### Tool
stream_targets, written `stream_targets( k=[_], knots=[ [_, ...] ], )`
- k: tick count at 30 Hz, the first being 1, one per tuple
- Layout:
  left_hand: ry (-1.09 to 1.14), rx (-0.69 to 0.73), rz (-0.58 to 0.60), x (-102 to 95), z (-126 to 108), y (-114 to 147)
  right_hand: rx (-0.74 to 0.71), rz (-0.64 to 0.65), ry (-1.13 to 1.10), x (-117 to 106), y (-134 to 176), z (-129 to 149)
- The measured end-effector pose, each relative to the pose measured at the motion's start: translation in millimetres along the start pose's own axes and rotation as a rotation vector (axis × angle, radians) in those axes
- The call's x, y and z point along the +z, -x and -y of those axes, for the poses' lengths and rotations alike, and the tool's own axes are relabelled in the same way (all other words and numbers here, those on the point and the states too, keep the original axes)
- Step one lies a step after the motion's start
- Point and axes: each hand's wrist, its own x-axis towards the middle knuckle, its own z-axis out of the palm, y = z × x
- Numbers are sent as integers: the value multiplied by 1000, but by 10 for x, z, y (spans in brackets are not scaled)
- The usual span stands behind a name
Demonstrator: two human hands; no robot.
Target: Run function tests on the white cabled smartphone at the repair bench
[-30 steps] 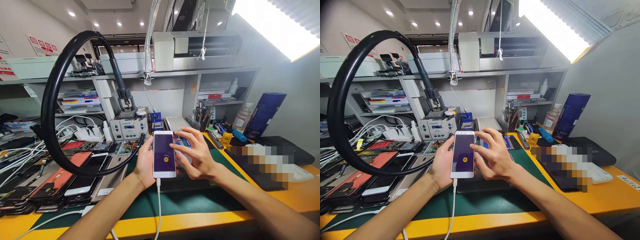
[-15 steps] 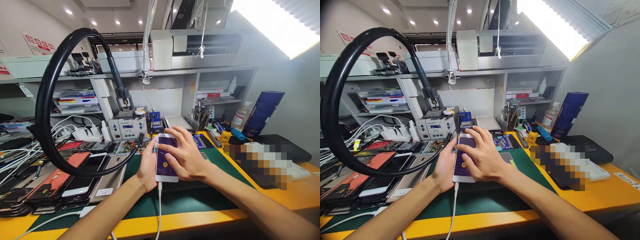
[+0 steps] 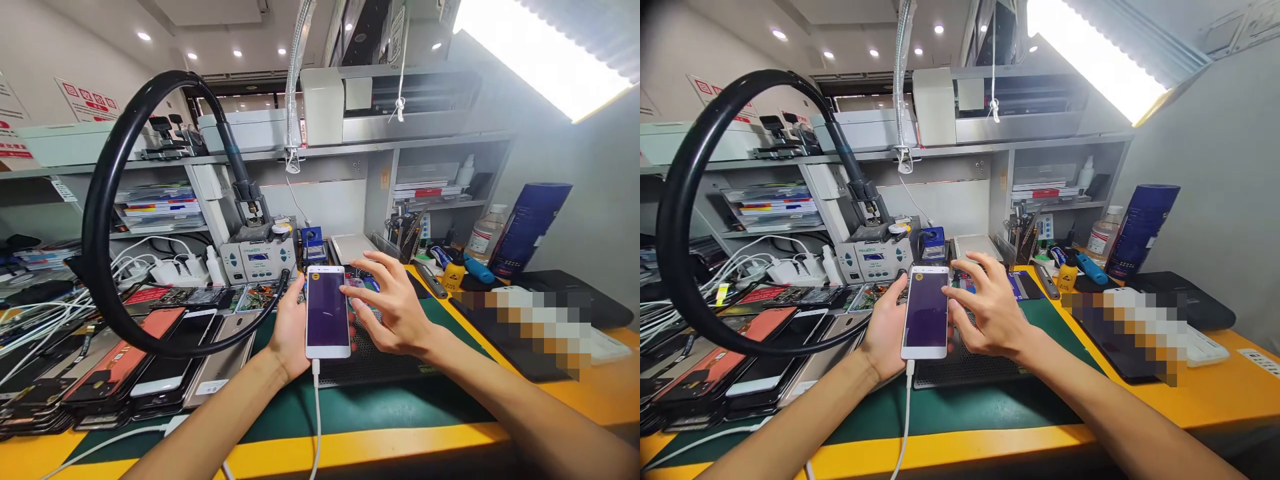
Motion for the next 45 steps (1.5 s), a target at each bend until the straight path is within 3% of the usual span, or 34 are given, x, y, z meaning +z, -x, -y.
stream_targets(
  k=[9,13,22,29,40,45],
  knots=[
    [77,58,35,11,-8,-10,-114,73,-142,14,10,257],
    [56,48,67,-19,60,-34,-99,106,-166,66,-9,323],
    [-29,-60,89,13,125,-7,31,77,-29,80,-58,48],
    [-39,-16,95,-33,18,-1,50,31,-15,18,6,-52],
    [106,50,68,6,-45,-12,-124,71,-179,66,24,332],
    [72,59,67,-34,13,-46,-100,145,-158,122,20,373]
  ],
)
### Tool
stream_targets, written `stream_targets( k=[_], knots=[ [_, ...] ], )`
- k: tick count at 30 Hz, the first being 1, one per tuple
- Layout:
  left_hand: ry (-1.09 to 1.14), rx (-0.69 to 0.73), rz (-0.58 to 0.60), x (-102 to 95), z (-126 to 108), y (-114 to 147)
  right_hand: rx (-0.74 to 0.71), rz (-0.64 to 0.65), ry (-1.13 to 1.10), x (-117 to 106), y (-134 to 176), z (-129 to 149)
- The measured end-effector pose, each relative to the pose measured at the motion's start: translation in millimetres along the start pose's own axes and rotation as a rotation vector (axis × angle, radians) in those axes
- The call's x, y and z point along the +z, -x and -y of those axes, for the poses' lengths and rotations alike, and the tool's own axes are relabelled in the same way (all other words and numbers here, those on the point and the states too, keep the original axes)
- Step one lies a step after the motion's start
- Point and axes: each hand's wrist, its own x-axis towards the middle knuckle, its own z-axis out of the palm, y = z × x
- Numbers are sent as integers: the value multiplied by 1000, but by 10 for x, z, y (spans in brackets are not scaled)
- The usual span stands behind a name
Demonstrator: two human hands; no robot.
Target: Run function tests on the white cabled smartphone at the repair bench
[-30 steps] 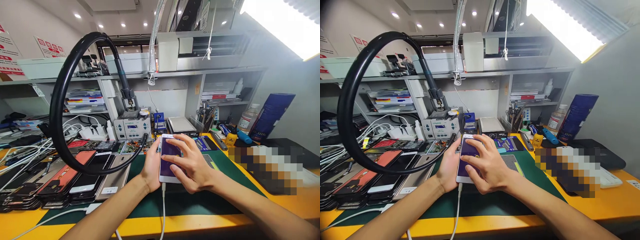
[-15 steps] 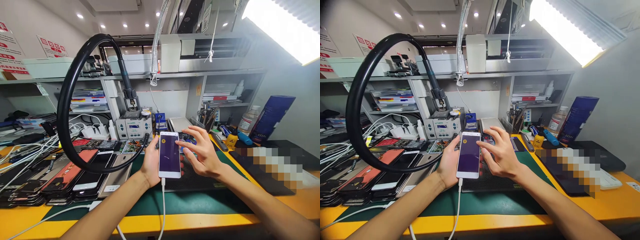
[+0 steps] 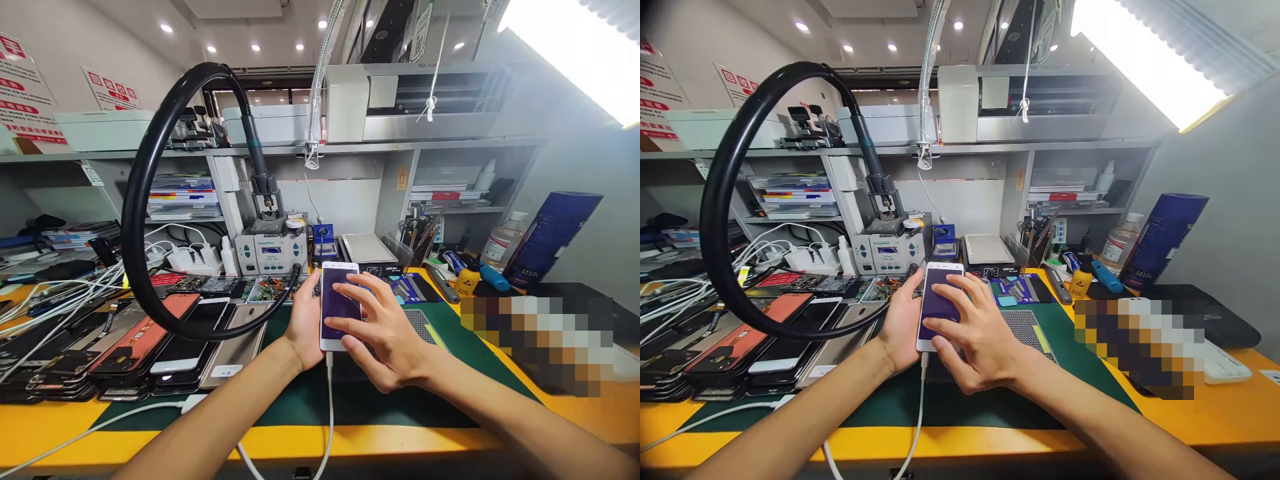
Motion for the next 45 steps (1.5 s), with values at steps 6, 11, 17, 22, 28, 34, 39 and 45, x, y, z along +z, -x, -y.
stream_targets(
  k=[6,11,17,22,28,34,39,45],
  knots=[
    [-15,-31,4,7,7,1,93,-9,95,-44,-5,-193],
    [-39,-60,29,-12,-49,15,122,-75,150,-106,34,-334],
    [0,-33,31,25,-115,31,22,-110,101,-170,58,-300],
    [50,-17,17,39,-111,28,-64,-66,16,-125,33,-115],
    [22,18,27,-21,-33,-3,-43,21,-30,-32,16,20],
    [8,19,12,-31,9,-8,15,26,16,-38,-24,-26],
    [29,-24,47,14,-20,23,63,-22,59,-77,-22,-129],
    [60,-10,48,127,-94,70,10,-110,80,-133,27,-197]
  ],
)
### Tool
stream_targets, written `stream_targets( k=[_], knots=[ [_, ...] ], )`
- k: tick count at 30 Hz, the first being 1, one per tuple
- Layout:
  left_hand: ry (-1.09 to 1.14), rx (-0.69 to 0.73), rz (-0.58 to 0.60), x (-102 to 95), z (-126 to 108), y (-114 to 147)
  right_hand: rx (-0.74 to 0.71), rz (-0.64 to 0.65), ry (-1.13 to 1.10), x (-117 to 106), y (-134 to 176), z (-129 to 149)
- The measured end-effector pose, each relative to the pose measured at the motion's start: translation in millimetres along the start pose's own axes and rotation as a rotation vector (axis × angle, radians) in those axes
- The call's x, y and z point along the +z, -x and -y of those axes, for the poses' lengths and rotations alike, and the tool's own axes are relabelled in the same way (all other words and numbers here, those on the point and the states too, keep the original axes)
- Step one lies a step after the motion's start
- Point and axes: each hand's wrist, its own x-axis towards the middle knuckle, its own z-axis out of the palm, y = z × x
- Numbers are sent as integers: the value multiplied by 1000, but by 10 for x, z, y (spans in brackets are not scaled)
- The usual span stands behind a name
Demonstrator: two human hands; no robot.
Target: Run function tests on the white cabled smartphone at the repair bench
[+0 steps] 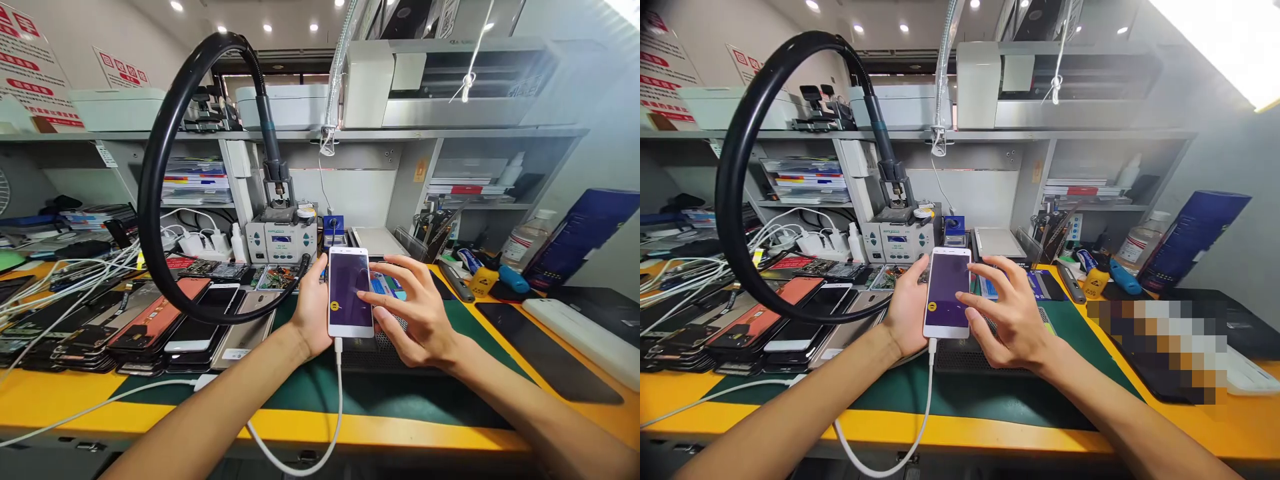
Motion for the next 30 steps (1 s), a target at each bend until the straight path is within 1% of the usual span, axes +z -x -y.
stream_targets(
  k=[4,9,14,18,22,26,30],
  knots=[
    [-6,12,-13,-21,-41,-3,-54,-15,-20,-19,-4,46],
    [-15,22,0,-88,-32,-20,-85,18,-69,19,-15,162],
    [-33,40,27,-121,28,-34,-80,66,-109,91,0,253],
    [-56,39,-9,-150,70,-48,-62,111,-108,123,-3,284],
    [-46,30,3,-162,85,-62,-29,131,-77,129,-20,256],
    [-28,30,36,-143,72,-61,2,94,-42,114,-24,168],
    [-3,18,20,-90,36,-39,41,64,6,74,-8,67]
  ],
)
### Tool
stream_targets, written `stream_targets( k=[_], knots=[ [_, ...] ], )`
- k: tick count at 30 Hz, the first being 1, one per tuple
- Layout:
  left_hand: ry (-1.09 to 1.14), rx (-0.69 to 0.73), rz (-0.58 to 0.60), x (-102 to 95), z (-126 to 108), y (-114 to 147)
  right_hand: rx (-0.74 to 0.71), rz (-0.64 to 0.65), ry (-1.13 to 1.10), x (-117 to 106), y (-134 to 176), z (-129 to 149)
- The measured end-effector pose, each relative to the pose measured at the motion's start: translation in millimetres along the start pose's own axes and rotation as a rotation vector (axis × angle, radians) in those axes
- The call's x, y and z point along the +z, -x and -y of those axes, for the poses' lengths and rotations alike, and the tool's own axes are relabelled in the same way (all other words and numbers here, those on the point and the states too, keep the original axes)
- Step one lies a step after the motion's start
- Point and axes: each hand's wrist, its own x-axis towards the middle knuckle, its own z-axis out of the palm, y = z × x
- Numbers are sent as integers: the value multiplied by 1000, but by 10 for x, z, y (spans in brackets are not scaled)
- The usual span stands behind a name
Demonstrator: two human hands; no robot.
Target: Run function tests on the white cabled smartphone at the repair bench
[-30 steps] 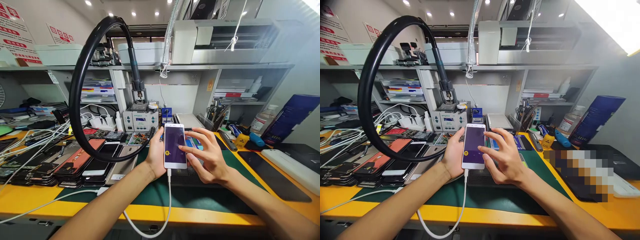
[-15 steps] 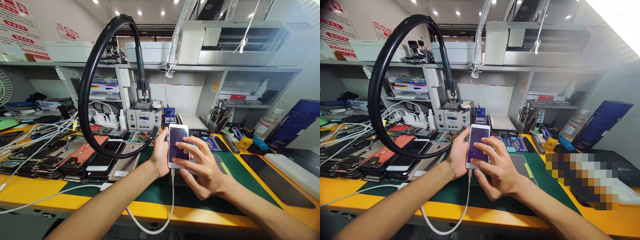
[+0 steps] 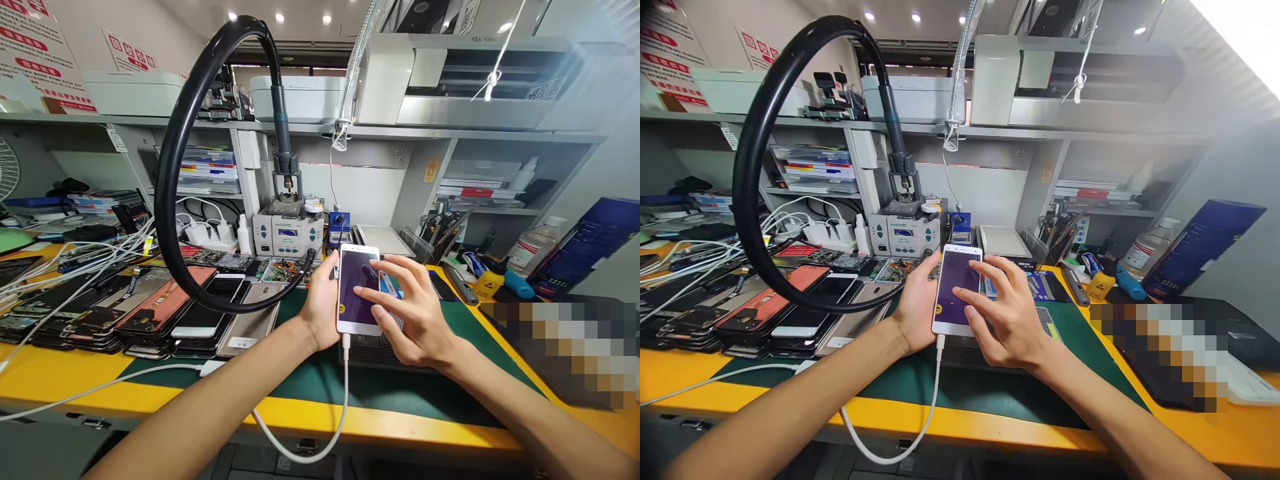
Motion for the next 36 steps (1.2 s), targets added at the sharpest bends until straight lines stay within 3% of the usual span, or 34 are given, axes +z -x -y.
stream_targets(
  k=[9,20,26,36],
  knots=[
    [1,-4,-5,-8,-52,13,-89,-52,-24,-60,-1,28],
    [-23,33,36,-48,5,-1,-138,34,-132,9,24,201],
    [-26,10,16,-48,23,-14,-106,86,-104,26,12,219],
    [-23,-7,39,-61,44,-22,-24,53,-29,30,-20,89]
  ],
)
